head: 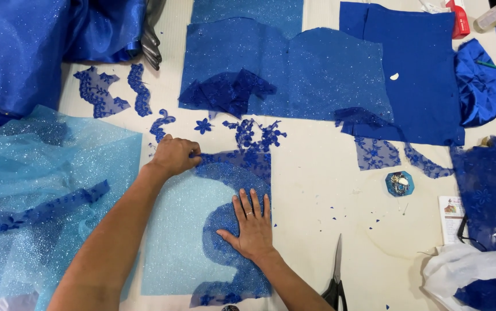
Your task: The person cuts a piece of blue glittery fabric using scissors, then pins a lace trim to it. They measure the fabric with a tape measure and continue cutting along the edge.
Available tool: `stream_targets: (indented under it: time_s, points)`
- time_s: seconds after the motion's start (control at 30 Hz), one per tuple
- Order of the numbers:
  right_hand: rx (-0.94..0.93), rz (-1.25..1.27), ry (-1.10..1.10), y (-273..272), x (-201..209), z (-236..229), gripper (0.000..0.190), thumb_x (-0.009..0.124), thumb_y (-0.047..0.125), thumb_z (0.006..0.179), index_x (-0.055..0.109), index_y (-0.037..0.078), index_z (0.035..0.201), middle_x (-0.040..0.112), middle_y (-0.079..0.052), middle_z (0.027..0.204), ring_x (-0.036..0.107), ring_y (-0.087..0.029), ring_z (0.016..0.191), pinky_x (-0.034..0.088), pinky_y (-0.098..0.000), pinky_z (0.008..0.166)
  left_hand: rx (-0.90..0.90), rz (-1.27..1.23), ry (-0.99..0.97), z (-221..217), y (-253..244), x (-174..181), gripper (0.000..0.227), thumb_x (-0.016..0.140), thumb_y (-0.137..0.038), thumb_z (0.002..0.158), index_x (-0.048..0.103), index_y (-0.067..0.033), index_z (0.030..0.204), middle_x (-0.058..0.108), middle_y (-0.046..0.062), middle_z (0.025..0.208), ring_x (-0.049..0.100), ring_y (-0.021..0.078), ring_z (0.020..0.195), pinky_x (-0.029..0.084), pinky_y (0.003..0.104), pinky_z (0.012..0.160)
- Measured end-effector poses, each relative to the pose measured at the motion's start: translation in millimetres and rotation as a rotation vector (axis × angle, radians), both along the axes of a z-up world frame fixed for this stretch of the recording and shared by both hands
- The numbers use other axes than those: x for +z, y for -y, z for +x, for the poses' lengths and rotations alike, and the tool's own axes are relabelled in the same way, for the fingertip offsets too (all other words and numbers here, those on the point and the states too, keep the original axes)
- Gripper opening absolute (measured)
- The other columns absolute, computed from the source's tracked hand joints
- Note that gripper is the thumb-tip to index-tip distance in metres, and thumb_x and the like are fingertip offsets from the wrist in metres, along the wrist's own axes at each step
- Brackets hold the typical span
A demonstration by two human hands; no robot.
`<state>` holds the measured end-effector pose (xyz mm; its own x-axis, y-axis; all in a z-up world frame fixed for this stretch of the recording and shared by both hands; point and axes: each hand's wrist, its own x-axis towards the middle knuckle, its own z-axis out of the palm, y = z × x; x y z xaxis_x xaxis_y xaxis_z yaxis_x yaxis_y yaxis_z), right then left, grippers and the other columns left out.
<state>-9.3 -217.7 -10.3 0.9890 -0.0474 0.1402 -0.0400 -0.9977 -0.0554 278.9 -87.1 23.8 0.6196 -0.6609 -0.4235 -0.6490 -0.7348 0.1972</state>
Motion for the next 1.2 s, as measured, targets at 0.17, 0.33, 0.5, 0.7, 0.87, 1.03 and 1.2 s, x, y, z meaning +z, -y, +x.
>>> stream_targets:
  time_s: [0.17,0.33,0.5,0.7,0.87,1.03,1.2]
  points:
    - [0.002,-0.007,-0.004,0,0,0,0.104,0.036,0.085,0.088,0.012,0.014,0.161,0.01,-0.008,0.169,0.004,-0.03,0.156,0.0,-0.0567,0.124,0.082,0.118,0.077,2,-1,-4,0.03,0.064,-0.055,0.091,0.071,-0.0258,0.096,0.076,-0.002,0.09,0.069,0.0185,0.086,0.037,0.039,0.1]
    - [0.003,0.0,0.005,0,0,0,0.104,0.038,0.084,0.088,0.012,0.015,0.161,0.008,-0.008,0.169,0.003,-0.03,0.156,0.001,-0.0571,0.124,0.197,0.127,-0.015,1,-3,7,0.031,0.069,-0.046,0.088,0.067,-0.0248,0.109,0.068,0.0,0.114,0.065,0.0219,0.1,0.038,0.042,0.103]
    - [0.008,0.05,0.054,0,0,0,0.102,0.037,0.083,0.09,0.01,0.014,0.161,0.007,-0.007,0.169,0.005,-0.03,0.156,0.004,-0.0577,0.125,0.43,-0.345,0.31,-18,-12,-6,0.039,0.047,0.008,0.084,0.065,-0.0055,0.116,0.056,0.016,0.115,0.061,0.0345,0.087,0.054,0.048,0.065]
    - [0.005,-0.005,0.018,-1,2,1,0.098,0.034,0.082,0.09,0.024,0.012,0.158,0.013,-0.01,0.168,0.008,-0.032,0.155,0.001,-0.0581,0.123,-0.156,-0.446,0.303,-135,-5,-17,0.045,0.038,-0.04,0.105,0.056,-0.0133,0.137,0.06,0.008,0.137,0.05,0.0271,0.133,0.036,0.047,0.114]
    - [0.009,-0.001,0.004,0,-2,2,0.098,0.036,0.082,0.089,0.025,0.013,0.158,0.018,-0.01,0.166,0.011,-0.032,0.154,0.002,-0.0573,0.123,-0.109,-0.335,0.322,-149,-9,-49,0.062,0.029,-0.055,0.102,0.039,-0.0168,0.151,0.032,0.004,0.16,0.019,0.0305,0.151,0.004,0.061,0.12]
    - [-0.001,-0.048,0.011,-1,-4,1,0.099,0.034,0.083,0.089,0.023,0.014,0.158,0.014,-0.01,0.167,0.008,-0.031,0.155,0.001,-0.0564,0.124,-0.111,-0.421,0.377,-150,-28,-53,0.06,0.033,-0.051,0.104,0.038,-0.0163,0.153,0.034,0.004,0.16,0.021,0.0306,0.151,0.004,0.062,0.121]
    - [0.006,0.007,0.008,-1,-1,-1,0.1,0.039,0.082,0.089,0.02,0.014,0.159,0.015,-0.009,0.167,0.009,-0.03,0.155,0.003,-0.0566,0.124,0.058,-0.287,0.431,-161,-63,-55,0.063,0.029,-0.058,0.101,0.04,-0.022,0.151,0.029,0.0,0.163,0.019,0.0275,0.152,0.003,0.061,0.122]
